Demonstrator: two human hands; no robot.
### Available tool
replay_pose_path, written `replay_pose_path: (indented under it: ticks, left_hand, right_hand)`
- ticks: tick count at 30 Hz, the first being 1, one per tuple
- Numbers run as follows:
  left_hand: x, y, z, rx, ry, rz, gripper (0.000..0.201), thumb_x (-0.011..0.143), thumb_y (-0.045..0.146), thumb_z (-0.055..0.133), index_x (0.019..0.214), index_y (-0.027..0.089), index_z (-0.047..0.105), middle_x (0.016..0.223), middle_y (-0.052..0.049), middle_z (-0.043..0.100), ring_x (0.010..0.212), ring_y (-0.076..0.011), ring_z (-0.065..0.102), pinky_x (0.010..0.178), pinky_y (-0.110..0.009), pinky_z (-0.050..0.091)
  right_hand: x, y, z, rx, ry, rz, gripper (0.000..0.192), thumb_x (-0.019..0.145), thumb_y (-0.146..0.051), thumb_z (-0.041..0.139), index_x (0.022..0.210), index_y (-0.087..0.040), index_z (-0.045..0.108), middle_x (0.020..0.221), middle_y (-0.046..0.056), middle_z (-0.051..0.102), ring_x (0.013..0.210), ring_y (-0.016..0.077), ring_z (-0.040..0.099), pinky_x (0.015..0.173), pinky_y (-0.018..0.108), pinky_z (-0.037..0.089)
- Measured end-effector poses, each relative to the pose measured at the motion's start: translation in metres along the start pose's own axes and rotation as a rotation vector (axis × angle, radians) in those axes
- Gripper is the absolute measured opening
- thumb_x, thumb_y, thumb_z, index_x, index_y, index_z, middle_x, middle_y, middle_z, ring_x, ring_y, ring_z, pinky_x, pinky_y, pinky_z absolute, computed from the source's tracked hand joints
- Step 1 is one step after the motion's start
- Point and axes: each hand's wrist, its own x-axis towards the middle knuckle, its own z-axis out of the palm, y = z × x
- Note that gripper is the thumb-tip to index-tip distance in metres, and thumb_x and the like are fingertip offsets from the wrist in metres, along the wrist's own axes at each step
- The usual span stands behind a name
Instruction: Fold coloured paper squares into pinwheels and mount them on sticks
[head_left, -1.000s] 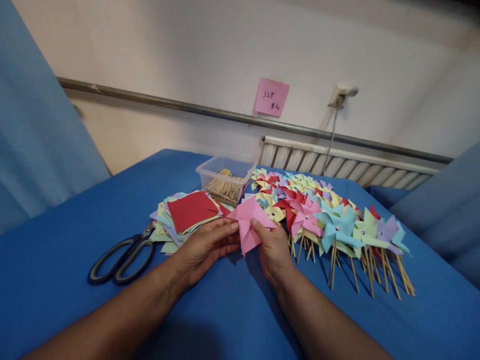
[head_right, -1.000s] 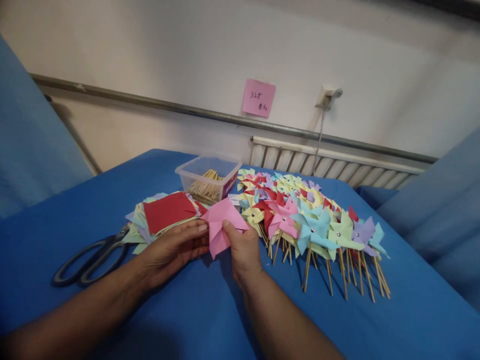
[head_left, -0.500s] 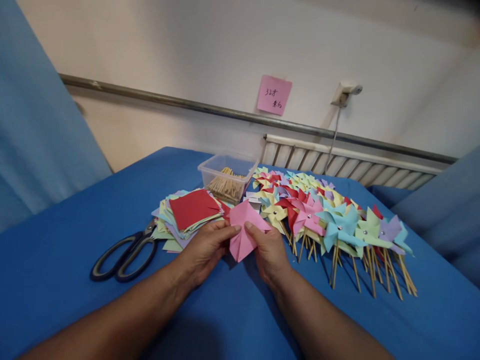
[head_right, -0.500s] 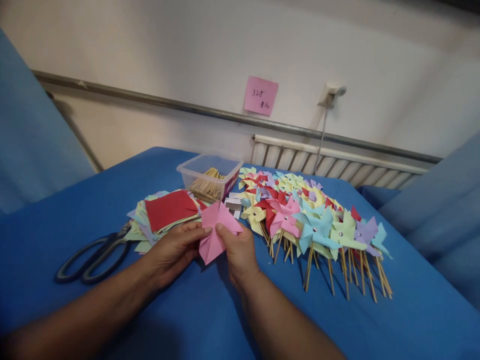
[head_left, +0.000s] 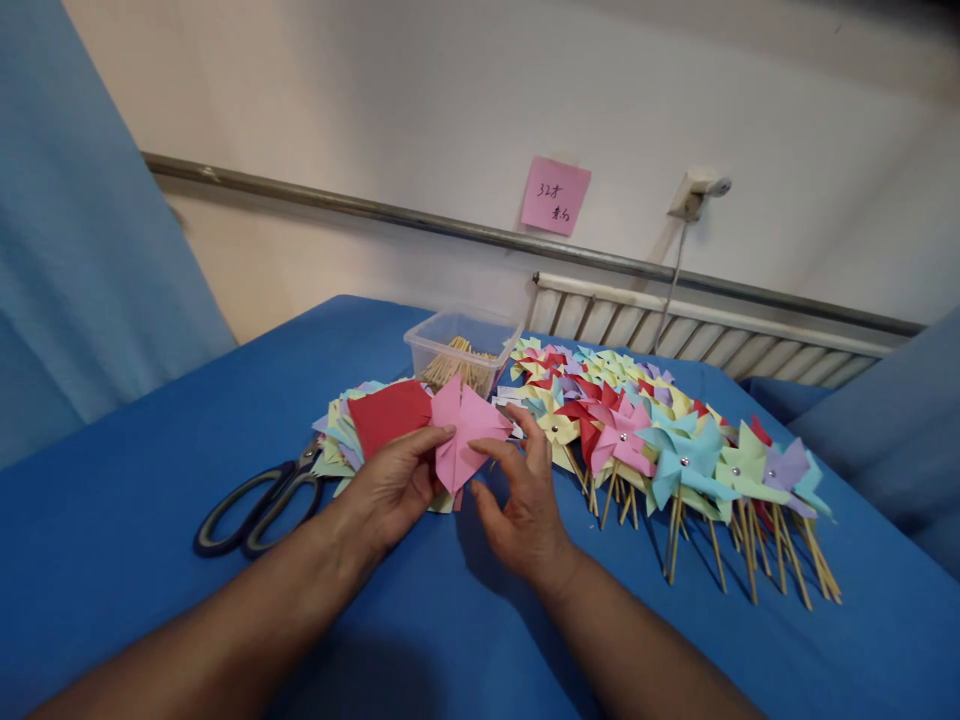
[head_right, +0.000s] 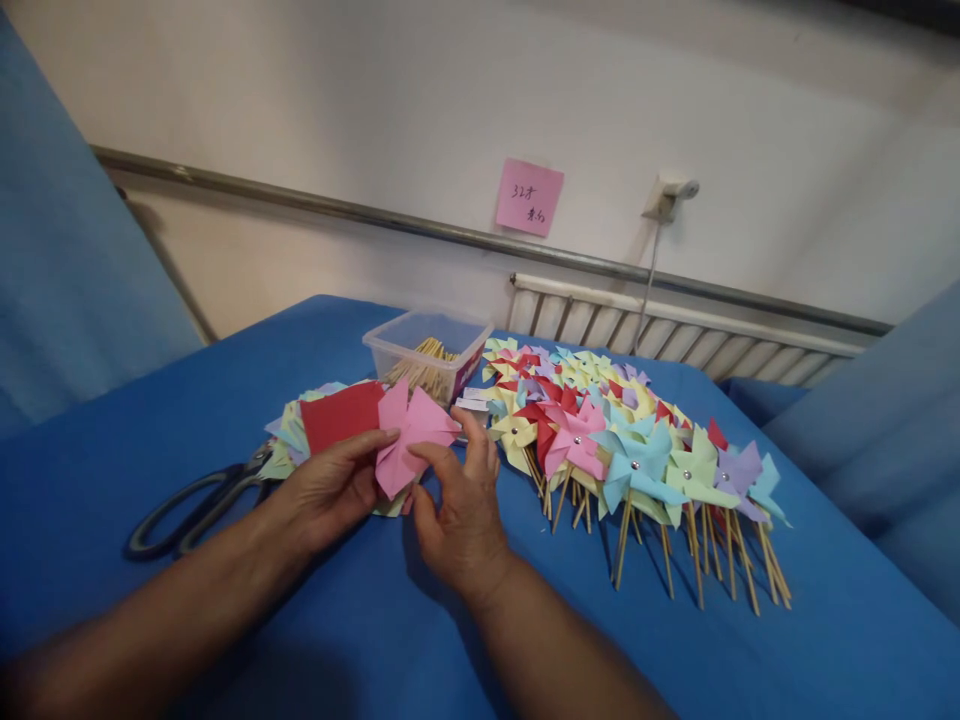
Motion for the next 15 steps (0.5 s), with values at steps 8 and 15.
replay_pose_path:
  ticks: [8,15]
  left_hand:
    - [0.002,-0.013,-0.004,0.174,-0.129,0.067,0.016,0.072,0.029,0.073,0.072,0.016,0.063,0.056,0.001,0.061,0.045,-0.0123,0.054,0.043,-0.023,0.04]
    - [0.002,-0.018,-0.003,0.284,-0.133,0.094,0.019,0.07,0.03,0.075,0.076,0.015,0.065,0.061,0.0,0.061,0.048,-0.0121,0.053,0.045,-0.023,0.038]
  right_hand:
    - [0.006,-0.001,-0.005,0.115,0.046,0.063,0.008,0.084,-0.021,0.064,0.086,-0.026,0.07,0.13,0.006,0.05,0.124,0.0248,0.047,0.104,0.044,0.038]
    - [0.006,0.004,-0.001,0.185,0.086,0.242,0.011,0.083,-0.022,0.062,0.071,-0.021,0.064,0.112,0.008,0.06,0.111,0.0214,0.055,0.098,0.037,0.04]
